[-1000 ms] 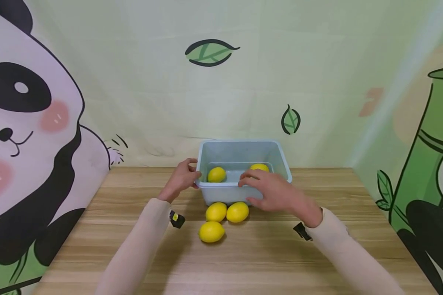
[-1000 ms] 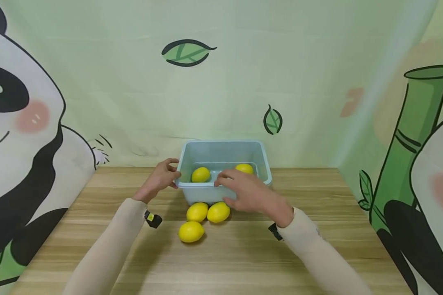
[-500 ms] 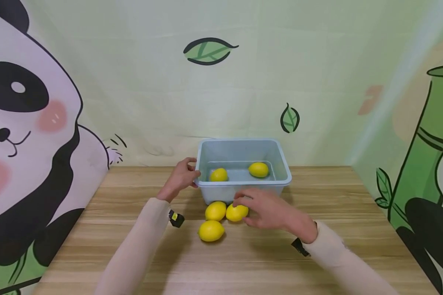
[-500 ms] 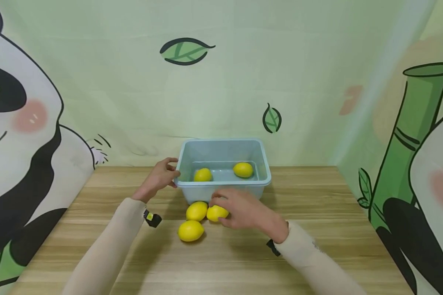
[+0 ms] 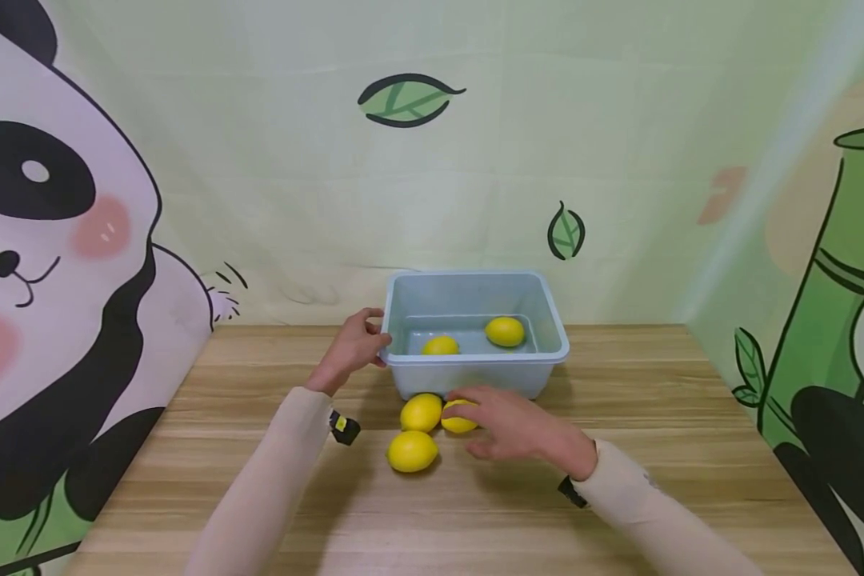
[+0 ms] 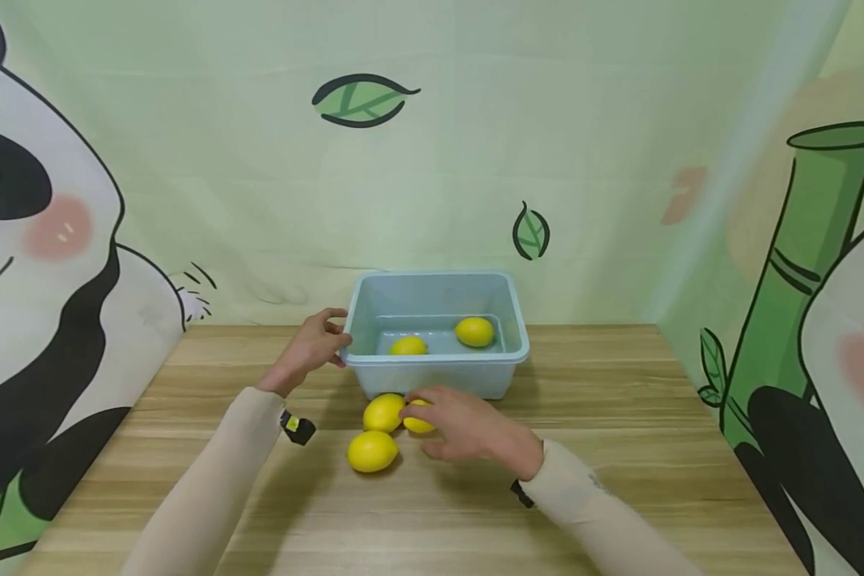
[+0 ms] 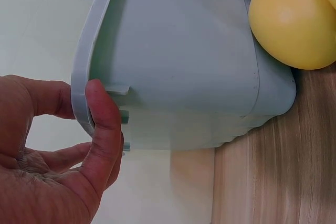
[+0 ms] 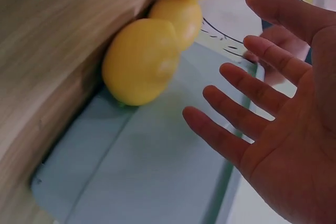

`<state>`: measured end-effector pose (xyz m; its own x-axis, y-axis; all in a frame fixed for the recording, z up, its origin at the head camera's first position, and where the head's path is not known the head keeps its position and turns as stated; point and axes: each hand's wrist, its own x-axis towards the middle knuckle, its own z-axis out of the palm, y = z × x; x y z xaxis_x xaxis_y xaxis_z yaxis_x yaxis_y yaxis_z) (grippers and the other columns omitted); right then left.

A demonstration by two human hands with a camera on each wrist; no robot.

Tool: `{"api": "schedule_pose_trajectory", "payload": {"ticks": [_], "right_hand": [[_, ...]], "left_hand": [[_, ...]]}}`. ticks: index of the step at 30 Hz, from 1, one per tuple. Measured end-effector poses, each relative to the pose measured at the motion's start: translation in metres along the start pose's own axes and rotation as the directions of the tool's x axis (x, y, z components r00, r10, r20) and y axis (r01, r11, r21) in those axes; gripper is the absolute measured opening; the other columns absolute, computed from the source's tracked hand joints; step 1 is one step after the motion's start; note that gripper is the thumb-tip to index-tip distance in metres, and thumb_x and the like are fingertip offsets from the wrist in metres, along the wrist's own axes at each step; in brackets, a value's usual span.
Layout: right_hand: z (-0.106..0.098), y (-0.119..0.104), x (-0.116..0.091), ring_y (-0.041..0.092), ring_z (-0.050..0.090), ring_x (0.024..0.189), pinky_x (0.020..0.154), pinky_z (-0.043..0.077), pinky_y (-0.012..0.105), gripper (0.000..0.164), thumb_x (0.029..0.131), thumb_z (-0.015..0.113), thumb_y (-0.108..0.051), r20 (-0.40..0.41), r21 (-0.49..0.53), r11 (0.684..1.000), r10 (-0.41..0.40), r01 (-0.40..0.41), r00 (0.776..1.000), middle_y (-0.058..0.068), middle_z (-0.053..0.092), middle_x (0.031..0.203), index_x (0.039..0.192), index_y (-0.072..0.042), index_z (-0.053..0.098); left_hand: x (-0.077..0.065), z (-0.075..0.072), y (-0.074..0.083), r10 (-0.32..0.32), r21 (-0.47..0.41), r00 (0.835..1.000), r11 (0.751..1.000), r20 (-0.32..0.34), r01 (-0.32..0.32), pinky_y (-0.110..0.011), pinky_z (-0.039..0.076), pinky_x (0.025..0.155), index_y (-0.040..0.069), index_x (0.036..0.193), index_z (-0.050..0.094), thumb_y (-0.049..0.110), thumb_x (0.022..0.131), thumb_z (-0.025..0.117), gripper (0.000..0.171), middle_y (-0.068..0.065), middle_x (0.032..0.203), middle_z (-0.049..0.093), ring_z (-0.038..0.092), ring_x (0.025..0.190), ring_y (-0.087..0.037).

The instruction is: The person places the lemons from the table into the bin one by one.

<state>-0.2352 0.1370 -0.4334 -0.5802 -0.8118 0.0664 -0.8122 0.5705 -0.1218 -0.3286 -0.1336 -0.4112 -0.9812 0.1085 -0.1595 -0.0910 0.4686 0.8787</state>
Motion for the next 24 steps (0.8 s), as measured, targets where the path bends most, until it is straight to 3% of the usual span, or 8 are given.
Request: {"api": "schedule_pose_trajectory", "payload": {"ticks": [16, 24], "right_hand": [[0.031, 0.007, 0.012, 0.028, 0.054, 0.126, 0.102, 0.051, 0.043, 0.051, 0.082, 0.076, -0.027, -0.032, -0.066, 0.996, 0.066, -0.068, 0.997, 0.009, 0.054, 0.141, 0.129, -0.019, 0.059], [0.039, 0.006, 0.018, 0.029, 0.053, 0.127, 0.104, 0.050, 0.044, 0.053, 0.083, 0.076, -0.029, 0.012, -0.114, 0.990, 0.088, -0.086, 0.996, 0.011, 0.053, 0.143, 0.132, -0.020, 0.057]], "left_hand": [[-0.003, 0.000, 0.002, 0.004, 0.015, 1.000, 1.000, -0.008, -0.004, -0.028, 0.061, 0.067, 0.007, 0.146, 0.038, 0.014, 0.093, 0.060, 0.058, -0.021, 0.123, 0.057, 0.064, 0.088, -0.028], [-0.001, 0.001, 0.001, 0.019, 0.012, 1.000, 1.000, -0.019, -0.019, -0.028, 0.061, 0.065, 0.006, 0.145, 0.039, 0.013, 0.091, 0.060, 0.058, -0.022, 0.120, 0.059, 0.065, 0.086, -0.028]]}}
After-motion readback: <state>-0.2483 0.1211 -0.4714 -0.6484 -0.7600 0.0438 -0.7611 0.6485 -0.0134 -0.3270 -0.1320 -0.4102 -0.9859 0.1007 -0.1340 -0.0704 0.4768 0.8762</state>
